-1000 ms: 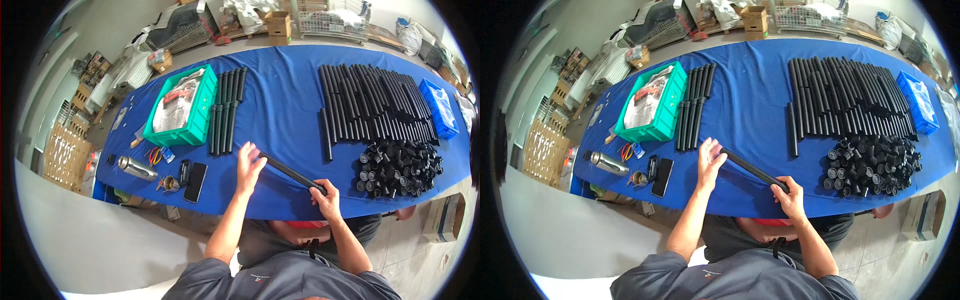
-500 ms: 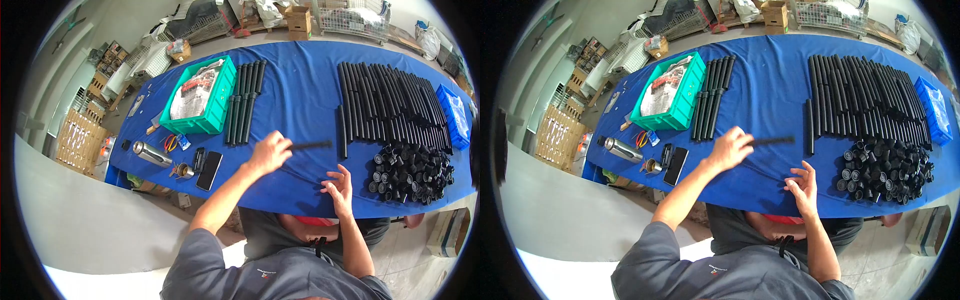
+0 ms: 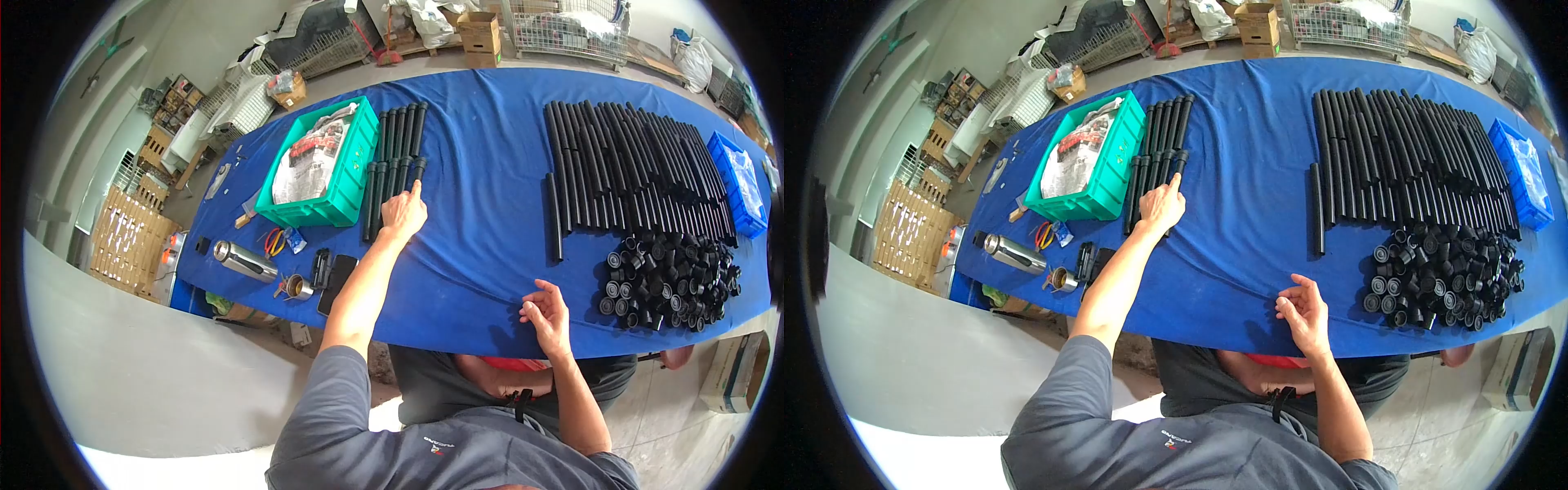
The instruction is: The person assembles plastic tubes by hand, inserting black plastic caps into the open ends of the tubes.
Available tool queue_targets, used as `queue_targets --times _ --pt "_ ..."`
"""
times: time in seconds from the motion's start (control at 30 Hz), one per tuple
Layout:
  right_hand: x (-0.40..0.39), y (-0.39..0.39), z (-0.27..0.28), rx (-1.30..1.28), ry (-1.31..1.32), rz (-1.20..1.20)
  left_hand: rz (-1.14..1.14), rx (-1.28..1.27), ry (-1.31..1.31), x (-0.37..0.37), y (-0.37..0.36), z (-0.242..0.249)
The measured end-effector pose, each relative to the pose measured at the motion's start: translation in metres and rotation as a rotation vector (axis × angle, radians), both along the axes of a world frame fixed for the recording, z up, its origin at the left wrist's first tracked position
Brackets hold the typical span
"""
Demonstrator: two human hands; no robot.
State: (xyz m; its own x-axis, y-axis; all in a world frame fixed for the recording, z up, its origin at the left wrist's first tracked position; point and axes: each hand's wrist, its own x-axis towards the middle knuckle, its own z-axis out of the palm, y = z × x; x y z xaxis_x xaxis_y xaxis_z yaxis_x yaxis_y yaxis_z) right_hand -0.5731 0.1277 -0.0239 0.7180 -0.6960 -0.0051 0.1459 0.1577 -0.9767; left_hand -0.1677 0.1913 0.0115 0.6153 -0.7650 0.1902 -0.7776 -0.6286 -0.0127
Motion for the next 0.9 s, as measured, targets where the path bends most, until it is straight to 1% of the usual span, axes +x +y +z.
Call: queue_targets --times 0.23,0.33,0.43,0.47,0.63,0.77,0.83,0.9 --pt "-0.001 0.0 0.0 0.001 0.003 0.011 0.049 0.013 -0.056 -0.001 -0.007 -0.008" --pt "0.0 0.0 -0.001 -0.015 0.017 -0.004 0.083 0.04 -0.027 -0.002 -0.013 -0.008" --pt "0.0 0.001 -0.002 -0.007 0.027 -0.004 0.075 0.022 -0.094 -0.003 -0.013 -0.008" --pt "0.001 0.001 -0.001 -0.009 0.028 -0.006 0.085 0.053 -0.08 -0.004 -0.014 -0.006" --pt "-0.001 0.002 0.001 -0.024 0.064 -0.004 0.092 0.045 -0.116 -0.004 -0.014 -0.004" --pt "-0.001 0.001 0.001 -0.069 0.05 -0.005 0.072 0.046 -0.138 0.002 -0.015 -0.01" --pt "-0.001 0.001 0.001 -0.067 0.064 -0.006 0.081 -0.032 -0.143 -0.014 -0.019 0.001" --pt "-0.001 0.002 0.001 -0.067 0.076 0.001 -0.103 -0.21 -0.135 -0.024 -0.029 -0.006"
